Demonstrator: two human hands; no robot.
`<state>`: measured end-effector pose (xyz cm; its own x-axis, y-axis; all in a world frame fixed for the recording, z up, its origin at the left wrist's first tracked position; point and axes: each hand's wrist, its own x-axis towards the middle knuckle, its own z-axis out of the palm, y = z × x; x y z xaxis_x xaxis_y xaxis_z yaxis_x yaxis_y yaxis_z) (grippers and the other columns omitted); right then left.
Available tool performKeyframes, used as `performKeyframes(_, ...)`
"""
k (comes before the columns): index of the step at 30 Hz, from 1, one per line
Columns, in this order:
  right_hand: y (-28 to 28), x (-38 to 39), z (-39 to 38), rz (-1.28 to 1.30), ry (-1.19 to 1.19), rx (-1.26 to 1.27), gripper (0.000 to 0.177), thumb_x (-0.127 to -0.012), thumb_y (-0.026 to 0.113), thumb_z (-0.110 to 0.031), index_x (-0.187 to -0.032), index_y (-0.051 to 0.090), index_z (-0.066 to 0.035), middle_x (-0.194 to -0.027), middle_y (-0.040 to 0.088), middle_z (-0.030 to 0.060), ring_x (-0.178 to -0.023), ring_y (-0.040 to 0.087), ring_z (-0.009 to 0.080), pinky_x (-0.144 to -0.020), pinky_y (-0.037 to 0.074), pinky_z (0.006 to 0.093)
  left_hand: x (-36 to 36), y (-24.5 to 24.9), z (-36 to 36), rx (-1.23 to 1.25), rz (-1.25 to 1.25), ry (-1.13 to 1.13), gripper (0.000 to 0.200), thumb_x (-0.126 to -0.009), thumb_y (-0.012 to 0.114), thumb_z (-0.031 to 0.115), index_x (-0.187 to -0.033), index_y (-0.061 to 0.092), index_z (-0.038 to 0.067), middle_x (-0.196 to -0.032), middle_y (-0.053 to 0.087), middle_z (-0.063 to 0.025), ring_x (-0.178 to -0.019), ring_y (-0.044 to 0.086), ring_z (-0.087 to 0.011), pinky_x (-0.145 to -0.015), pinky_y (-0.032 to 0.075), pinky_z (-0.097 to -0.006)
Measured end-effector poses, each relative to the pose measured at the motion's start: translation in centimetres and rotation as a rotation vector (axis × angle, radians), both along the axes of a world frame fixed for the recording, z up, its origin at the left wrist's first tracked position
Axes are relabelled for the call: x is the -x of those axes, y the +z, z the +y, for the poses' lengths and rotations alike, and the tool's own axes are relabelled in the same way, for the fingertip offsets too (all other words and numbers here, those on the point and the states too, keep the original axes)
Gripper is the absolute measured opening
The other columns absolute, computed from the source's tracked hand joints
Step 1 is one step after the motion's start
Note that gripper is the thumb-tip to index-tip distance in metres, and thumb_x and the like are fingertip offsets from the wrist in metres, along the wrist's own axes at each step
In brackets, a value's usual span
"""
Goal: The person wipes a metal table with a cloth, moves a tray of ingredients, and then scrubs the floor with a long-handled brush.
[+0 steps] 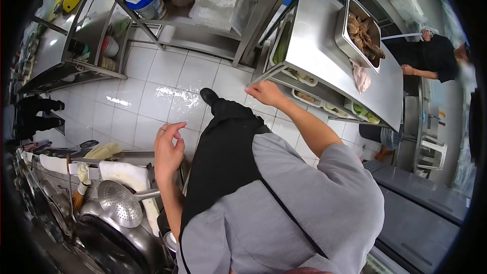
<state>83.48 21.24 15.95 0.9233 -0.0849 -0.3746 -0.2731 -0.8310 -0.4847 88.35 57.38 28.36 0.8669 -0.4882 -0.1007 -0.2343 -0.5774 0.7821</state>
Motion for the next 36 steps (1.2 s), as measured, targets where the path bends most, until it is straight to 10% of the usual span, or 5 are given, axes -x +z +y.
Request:
performKeyframes(11, -15.1, 4.4, -2.5, 0.264, 0.157, 0.022, 0.048, -0.090, 0.051, -0.046, -0.080, 0.071, -0.004, -0.079, 0.068, 0.0167, -0.079, 0.066, 0.0348, -0.071, 0.053, 0.0445, -4.6, -0.1, -0.5, 0.071, 0.134, -0.007, 0.049, -0.066, 0.047, -0.008, -0.109, 0.065, 0.005, -0.076, 0.058, -0.0098, -0.076, 0.056, -0.0256, -0.071, 0.045, -0.0344)
performKeyframes(18, -12.5, -7.5, -0.9, 0.415, -0.719, -0.460, 0.052, -0.091, 0.049, -0.049, -0.086, 0.069, -0.001, -0.077, 0.066, 0.0154, -0.074, 0.066, 0.0288, -0.057, 0.052, 0.0383, -13.2, 0.0, -2.5, 0.045, 0.266, -0.029, 0.044, -0.074, 0.046, -0.005, -0.112, 0.064, 0.006, -0.075, 0.064, -0.0095, -0.069, 0.060, -0.0227, -0.066, 0.046, -0.0324)
performKeyframes(26, -12.3, -16.5, -2.0, 0.202, -0.329, -0.250, 0.049, -0.088, 0.050, -0.046, -0.092, 0.070, -0.001, -0.093, 0.068, 0.0201, -0.091, 0.064, 0.0364, -0.081, 0.049, 0.0433, -24.6, 1.2, -5.3, -0.050, 0.204, -0.098, 0.037, -0.080, 0.055, 0.004, -0.117, 0.062, 0.008, -0.076, 0.066, -0.0086, -0.068, 0.060, -0.0161, -0.061, 0.045, -0.0294)
performKeyframes(33, -12.2, -21.3, -1.1, 0.223, -0.440, -0.389, 0.041, -0.089, 0.057, -0.040, -0.096, 0.069, -0.001, -0.076, 0.067, 0.0094, -0.064, 0.061, 0.0173, -0.062, 0.050, 0.0329, -34.7, -2.7, -2.3, 0.229, 0.342, 0.057, 0.032, -0.091, 0.061, 0.019, -0.117, 0.061, 0.001, -0.092, 0.066, -0.0066, -0.089, 0.060, -0.0140, -0.084, 0.045, -0.0262)
performKeyframes(36, -10.0, -23.6, -0.1, 0.172, -0.519, -0.448, 0.048, -0.088, 0.052, -0.046, -0.091, 0.070, -0.002, -0.085, 0.068, 0.0178, -0.085, 0.064, 0.0362, -0.078, 0.049, 0.0435, -41.2, -4.8, 0.3, 0.477, 0.404, 0.323, 0.042, -0.094, 0.058, 0.033, -0.124, 0.057, 0.004, -0.109, 0.064, -0.0083, -0.105, 0.059, -0.0187, -0.092, 0.044, -0.0344)
